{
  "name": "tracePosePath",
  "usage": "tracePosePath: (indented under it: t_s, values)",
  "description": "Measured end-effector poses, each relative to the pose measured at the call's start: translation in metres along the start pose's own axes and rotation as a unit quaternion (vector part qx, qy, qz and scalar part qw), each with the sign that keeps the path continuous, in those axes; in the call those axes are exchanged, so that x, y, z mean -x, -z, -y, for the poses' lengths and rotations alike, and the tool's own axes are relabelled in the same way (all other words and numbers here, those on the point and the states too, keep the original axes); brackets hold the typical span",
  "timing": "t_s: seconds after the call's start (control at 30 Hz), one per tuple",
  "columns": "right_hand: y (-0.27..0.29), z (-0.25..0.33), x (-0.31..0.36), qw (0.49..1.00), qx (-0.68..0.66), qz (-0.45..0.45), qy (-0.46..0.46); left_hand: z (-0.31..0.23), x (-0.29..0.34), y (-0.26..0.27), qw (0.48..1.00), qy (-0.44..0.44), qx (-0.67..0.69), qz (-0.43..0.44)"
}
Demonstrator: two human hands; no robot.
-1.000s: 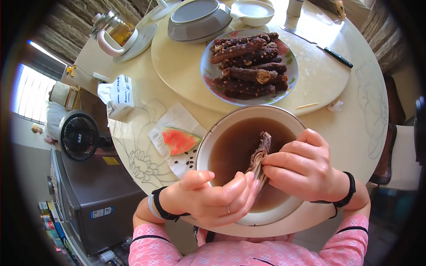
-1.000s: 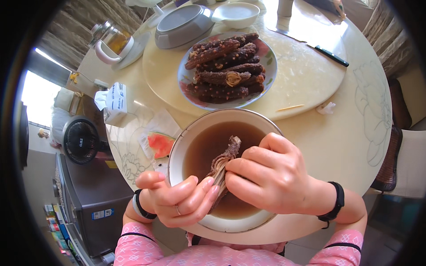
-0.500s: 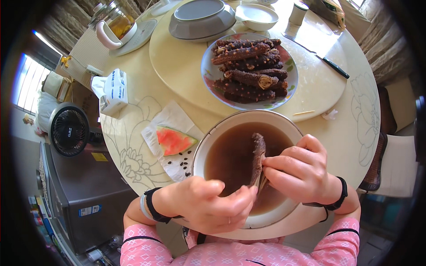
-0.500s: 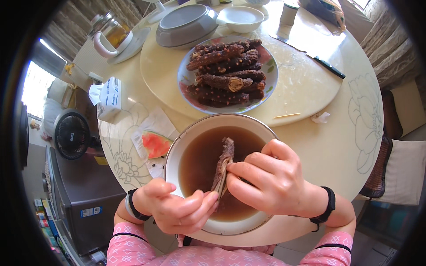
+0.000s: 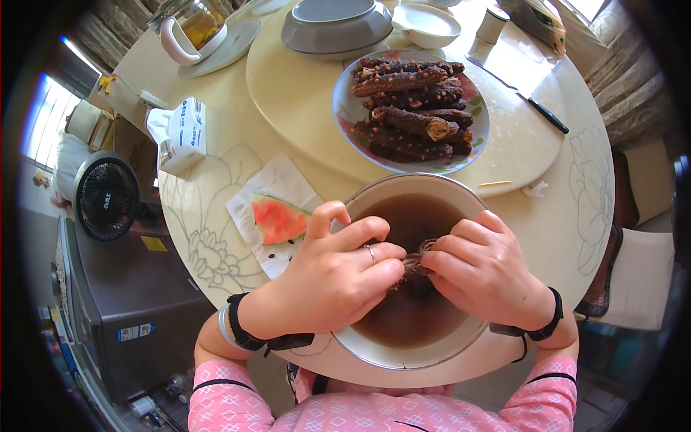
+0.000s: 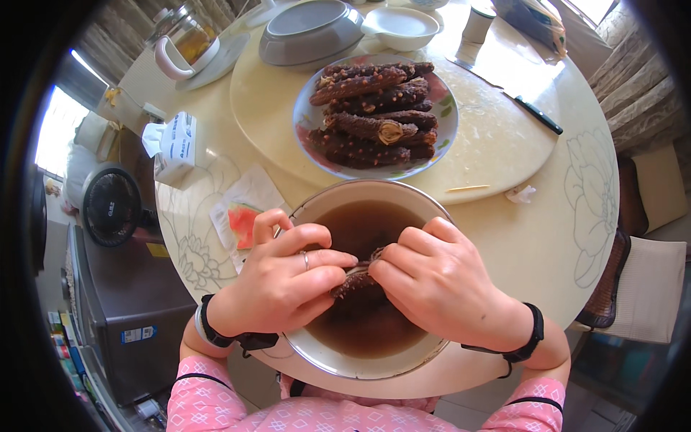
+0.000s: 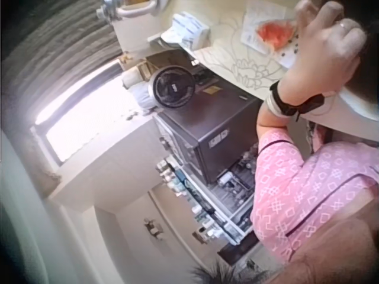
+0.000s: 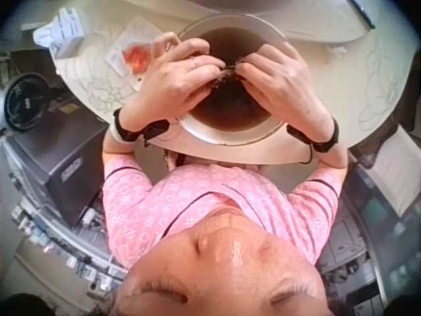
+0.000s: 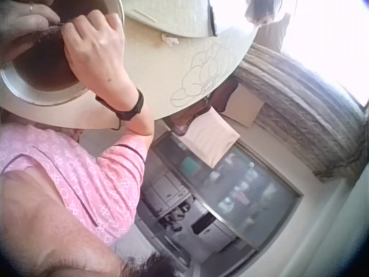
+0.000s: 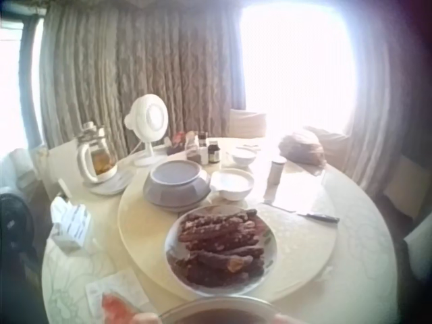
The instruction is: The person cleans a sea cucumber by hand in a bowl of water, using a toothpick to scrape internal parts and a brush to scrub the outer surface.
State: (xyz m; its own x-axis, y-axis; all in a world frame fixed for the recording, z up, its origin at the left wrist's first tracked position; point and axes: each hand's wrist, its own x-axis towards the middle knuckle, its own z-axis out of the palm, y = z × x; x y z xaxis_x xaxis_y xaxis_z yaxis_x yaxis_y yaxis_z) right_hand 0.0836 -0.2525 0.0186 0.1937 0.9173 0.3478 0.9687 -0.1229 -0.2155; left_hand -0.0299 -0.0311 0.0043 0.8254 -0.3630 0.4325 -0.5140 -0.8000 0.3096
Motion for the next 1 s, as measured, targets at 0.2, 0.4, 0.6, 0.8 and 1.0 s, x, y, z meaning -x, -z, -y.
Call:
tracePosePath:
  t_s: [0.2, 0.4, 0.6, 0.8, 1.0]
  values:
    - [-0.004, 0.003, 0.001, 1.000, -0.006, -0.005, -0.008, -0.001, -0.001, 0.001, 0.998, 0.006, -0.005, 0.056]
    - [-0.004, 0.010, 0.002, 0.999, 0.026, 0.037, 0.006, -0.004, -0.001, 0.001, 0.998, 0.018, -0.018, 0.061]
    - [-0.006, 0.013, -0.003, 0.998, 0.040, 0.054, 0.018, -0.001, 0.003, -0.005, 0.998, -0.041, -0.035, 0.024]
    - [-0.007, 0.012, -0.006, 0.998, 0.037, 0.060, -0.002, -0.003, 0.000, 0.000, 0.993, -0.042, -0.063, 0.093]
    - [-0.004, 0.011, -0.004, 0.995, 0.055, 0.088, 0.010, -0.002, -0.002, -0.001, 0.990, -0.041, -0.069, 0.113]
